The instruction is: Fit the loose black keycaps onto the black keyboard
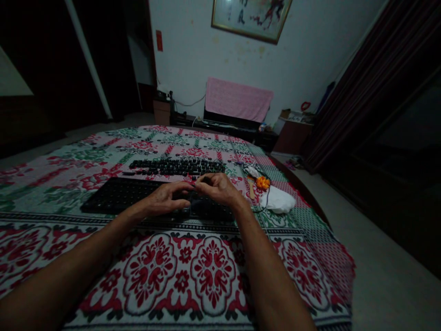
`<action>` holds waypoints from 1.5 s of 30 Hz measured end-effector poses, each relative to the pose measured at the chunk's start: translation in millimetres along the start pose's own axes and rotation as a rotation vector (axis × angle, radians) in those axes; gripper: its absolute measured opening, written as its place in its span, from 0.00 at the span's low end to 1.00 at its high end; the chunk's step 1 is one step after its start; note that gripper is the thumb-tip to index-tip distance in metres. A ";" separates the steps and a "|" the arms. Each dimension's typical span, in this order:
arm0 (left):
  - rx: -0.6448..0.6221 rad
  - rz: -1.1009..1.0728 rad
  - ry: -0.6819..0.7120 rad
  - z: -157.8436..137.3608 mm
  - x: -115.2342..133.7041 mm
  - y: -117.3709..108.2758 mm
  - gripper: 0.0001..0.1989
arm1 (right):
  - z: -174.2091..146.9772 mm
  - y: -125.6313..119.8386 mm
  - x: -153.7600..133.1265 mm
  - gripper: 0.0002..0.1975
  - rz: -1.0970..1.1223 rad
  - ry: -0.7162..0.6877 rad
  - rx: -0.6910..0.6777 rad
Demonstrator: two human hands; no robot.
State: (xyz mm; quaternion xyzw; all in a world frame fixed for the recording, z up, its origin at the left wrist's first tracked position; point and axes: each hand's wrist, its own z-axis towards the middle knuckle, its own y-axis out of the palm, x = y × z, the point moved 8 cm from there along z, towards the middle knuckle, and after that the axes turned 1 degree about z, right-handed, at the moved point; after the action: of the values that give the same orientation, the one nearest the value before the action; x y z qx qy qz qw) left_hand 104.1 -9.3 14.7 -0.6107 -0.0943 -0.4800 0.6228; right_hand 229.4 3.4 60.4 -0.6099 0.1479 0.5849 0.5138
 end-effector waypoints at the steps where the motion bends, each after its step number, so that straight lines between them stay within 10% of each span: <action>1: -0.007 -0.093 -0.008 1.3 -0.9 3.7 0.22 | 0.4 2.0 -0.1 0.11 0.007 -0.011 0.000; 6: 0.050 -0.177 -0.095 3.4 -8.2 10.1 0.16 | 2.4 9.5 -0.2 0.11 -0.003 -0.055 0.002; 23: 0.135 0.624 -0.197 -2.2 -3.8 -11.7 0.16 | 3.5 5.7 -10.1 0.13 -0.078 -0.105 0.132; 28: 0.204 0.545 -0.242 -1.5 -15.9 -29.1 0.16 | 3.5 -26.3 23.7 0.14 0.066 -0.062 0.403; 45: 0.102 0.485 -0.503 74.4 -69.7 -28.2 0.13 | 11.3 -12.3 88.9 0.14 -0.031 0.080 0.406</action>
State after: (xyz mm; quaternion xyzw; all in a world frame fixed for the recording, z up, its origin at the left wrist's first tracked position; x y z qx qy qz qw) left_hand 82.5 93.4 2.1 -0.6824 -0.1207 -0.1474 0.7057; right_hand 256.8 55.1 -8.6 -0.5187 0.2735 0.5105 0.6290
